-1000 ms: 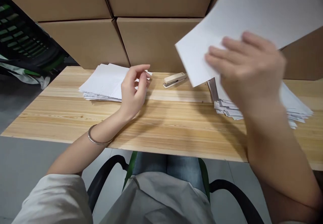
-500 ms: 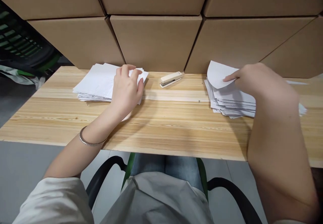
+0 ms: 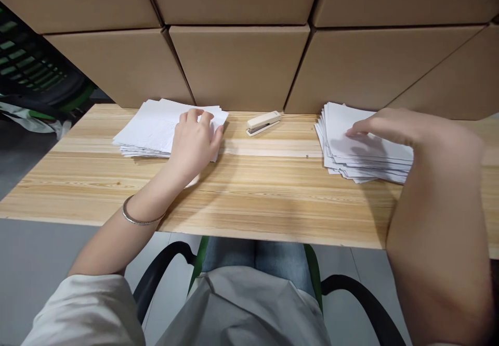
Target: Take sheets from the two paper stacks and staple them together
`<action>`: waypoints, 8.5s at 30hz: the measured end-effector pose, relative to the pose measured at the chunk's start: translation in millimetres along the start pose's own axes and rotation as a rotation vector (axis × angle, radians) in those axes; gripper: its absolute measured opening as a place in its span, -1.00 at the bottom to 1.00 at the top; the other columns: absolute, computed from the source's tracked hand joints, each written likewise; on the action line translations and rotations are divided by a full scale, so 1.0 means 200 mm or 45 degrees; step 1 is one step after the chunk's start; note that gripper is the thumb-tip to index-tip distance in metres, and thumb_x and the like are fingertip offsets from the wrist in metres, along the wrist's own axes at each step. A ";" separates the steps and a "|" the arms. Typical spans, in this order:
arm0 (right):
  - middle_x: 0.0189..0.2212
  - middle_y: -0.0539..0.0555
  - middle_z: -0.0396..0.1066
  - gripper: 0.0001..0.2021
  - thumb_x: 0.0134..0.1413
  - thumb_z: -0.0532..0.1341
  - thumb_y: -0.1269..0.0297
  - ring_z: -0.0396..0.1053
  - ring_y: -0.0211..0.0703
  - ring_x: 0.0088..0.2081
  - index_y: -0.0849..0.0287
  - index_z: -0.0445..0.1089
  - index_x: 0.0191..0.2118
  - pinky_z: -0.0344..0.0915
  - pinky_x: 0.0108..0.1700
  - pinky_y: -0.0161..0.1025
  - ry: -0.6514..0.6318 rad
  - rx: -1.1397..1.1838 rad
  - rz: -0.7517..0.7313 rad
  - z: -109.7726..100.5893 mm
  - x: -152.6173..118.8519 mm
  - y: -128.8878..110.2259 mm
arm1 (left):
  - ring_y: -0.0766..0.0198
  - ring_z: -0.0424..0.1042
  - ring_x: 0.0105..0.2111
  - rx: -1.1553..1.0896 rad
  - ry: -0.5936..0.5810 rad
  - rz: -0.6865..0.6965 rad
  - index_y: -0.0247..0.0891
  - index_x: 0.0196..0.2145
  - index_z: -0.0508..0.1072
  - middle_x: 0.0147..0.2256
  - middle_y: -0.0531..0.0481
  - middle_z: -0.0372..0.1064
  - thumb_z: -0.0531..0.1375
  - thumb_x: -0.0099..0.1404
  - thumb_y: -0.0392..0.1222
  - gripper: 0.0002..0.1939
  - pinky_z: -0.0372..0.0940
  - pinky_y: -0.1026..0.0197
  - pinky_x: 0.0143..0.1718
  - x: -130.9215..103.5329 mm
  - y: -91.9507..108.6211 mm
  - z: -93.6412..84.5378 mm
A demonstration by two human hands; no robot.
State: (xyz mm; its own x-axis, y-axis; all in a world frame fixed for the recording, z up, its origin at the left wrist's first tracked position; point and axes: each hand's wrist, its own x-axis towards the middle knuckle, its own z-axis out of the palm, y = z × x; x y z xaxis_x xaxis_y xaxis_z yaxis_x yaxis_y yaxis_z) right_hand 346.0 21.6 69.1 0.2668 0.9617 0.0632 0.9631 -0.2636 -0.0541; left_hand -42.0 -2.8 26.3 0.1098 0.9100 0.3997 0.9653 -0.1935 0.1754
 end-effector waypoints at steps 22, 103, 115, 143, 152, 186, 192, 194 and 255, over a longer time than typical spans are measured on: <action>-0.50 0.13 0.48 -0.67 0.16 0.02 0.34 0.31 -0.10 -0.44 0.17 0.38 -0.57 0.13 -0.26 -0.13 0.160 0.302 -0.772 0.19 -0.28 -0.58 | -0.07 0.55 -0.28 0.008 -0.325 -0.295 -0.29 -0.26 0.65 -0.37 -0.23 0.59 0.04 0.37 -0.15 -0.63 0.35 0.04 -0.18 0.07 -0.01 -0.15; -0.52 0.03 0.47 -0.58 0.06 0.35 -0.13 0.38 -0.14 -0.48 0.11 0.41 -0.54 0.14 -0.51 -0.25 -0.686 1.012 -0.436 0.08 -0.38 -0.59 | 0.14 0.64 -0.08 -1.817 -0.870 0.053 -0.28 -0.20 0.54 -0.16 -0.17 0.65 0.33 0.34 0.05 -0.69 0.50 0.05 0.06 -0.16 0.28 0.08; -0.30 0.13 0.60 -0.75 0.11 0.39 0.01 0.55 0.02 -0.23 0.08 0.59 -0.40 0.46 -0.12 -0.04 -0.634 1.293 -0.442 0.02 -0.19 -0.32 | -0.03 0.07 0.43 -0.835 0.407 0.100 -0.01 0.37 0.10 0.39 -0.20 0.10 0.18 0.44 0.12 -0.36 0.04 -0.14 0.44 -0.09 0.09 0.06; 0.09 0.07 0.57 -0.68 0.07 0.45 0.04 0.50 0.09 0.11 -0.06 0.61 -0.05 0.37 0.25 0.06 -0.595 1.777 -0.578 0.23 -0.09 -0.33 | 0.04 0.44 0.19 -1.479 0.069 -0.020 -0.20 0.12 0.41 0.16 -0.20 0.48 0.16 0.41 0.26 -0.45 0.32 0.01 0.24 -0.04 0.08 0.23; 0.01 0.05 0.61 -0.64 0.01 0.48 0.00 0.51 0.12 0.12 -0.05 0.61 -0.06 0.42 0.21 0.05 -0.583 1.672 -0.516 0.20 -0.10 -0.32 | 0.04 0.50 0.10 -1.564 0.043 -0.132 -0.21 0.02 0.44 0.04 -0.15 0.56 0.17 0.41 0.21 -0.54 0.40 0.03 0.12 -0.04 0.10 0.19; -0.31 0.09 0.51 -0.65 0.40 0.06 0.08 0.40 -0.10 -0.29 0.13 0.28 -0.42 0.11 -0.34 -0.21 -0.533 0.396 -0.405 0.20 -0.27 -0.59 | -0.04 0.47 -0.12 -0.117 -0.628 -0.010 -0.32 0.13 0.44 -0.11 -0.26 0.35 -0.15 0.52 -0.27 -0.55 0.36 -0.01 -0.05 -0.05 0.20 0.12; 0.14 0.37 0.46 -0.60 0.28 0.10 0.28 0.39 0.28 0.17 0.33 0.41 0.14 0.29 0.17 0.10 -0.011 0.370 -0.588 0.31 -0.29 -0.64 | -0.10 0.49 -0.07 -0.091 -0.628 -0.035 -0.37 0.26 0.32 0.01 -0.32 0.33 -0.15 0.51 -0.27 -0.51 0.36 -0.04 -0.04 -0.04 0.23 0.14; 0.36 0.38 0.25 -0.43 0.23 0.07 0.39 0.19 0.26 0.37 0.40 0.25 0.35 0.11 0.38 0.18 0.120 0.412 -0.800 0.35 -0.29 -0.67 | -0.09 0.50 -0.10 -0.080 -0.618 -0.032 -0.35 0.27 0.32 0.02 -0.32 0.34 -0.15 0.51 -0.26 -0.51 0.36 -0.04 -0.06 -0.04 0.24 0.14; 0.30 0.45 0.32 -0.49 0.39 -0.10 0.52 0.18 0.38 0.40 0.36 0.43 0.27 0.08 0.39 0.38 0.383 0.230 -0.589 -0.05 -0.45 -0.50 | 0.08 0.44 0.07 -0.707 0.207 0.068 -0.21 0.02 0.41 0.06 -0.25 0.37 0.03 0.49 -0.11 -0.74 0.38 0.00 0.13 -0.02 0.06 0.00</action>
State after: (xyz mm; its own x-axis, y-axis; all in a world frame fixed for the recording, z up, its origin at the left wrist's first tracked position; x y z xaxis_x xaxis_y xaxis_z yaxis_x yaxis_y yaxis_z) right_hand 226.4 -39.2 78.5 -0.1568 0.9032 0.3996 0.9676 0.2217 -0.1213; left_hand -31.2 -7.8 26.4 0.0746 0.8342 0.5464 0.6854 -0.4409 0.5796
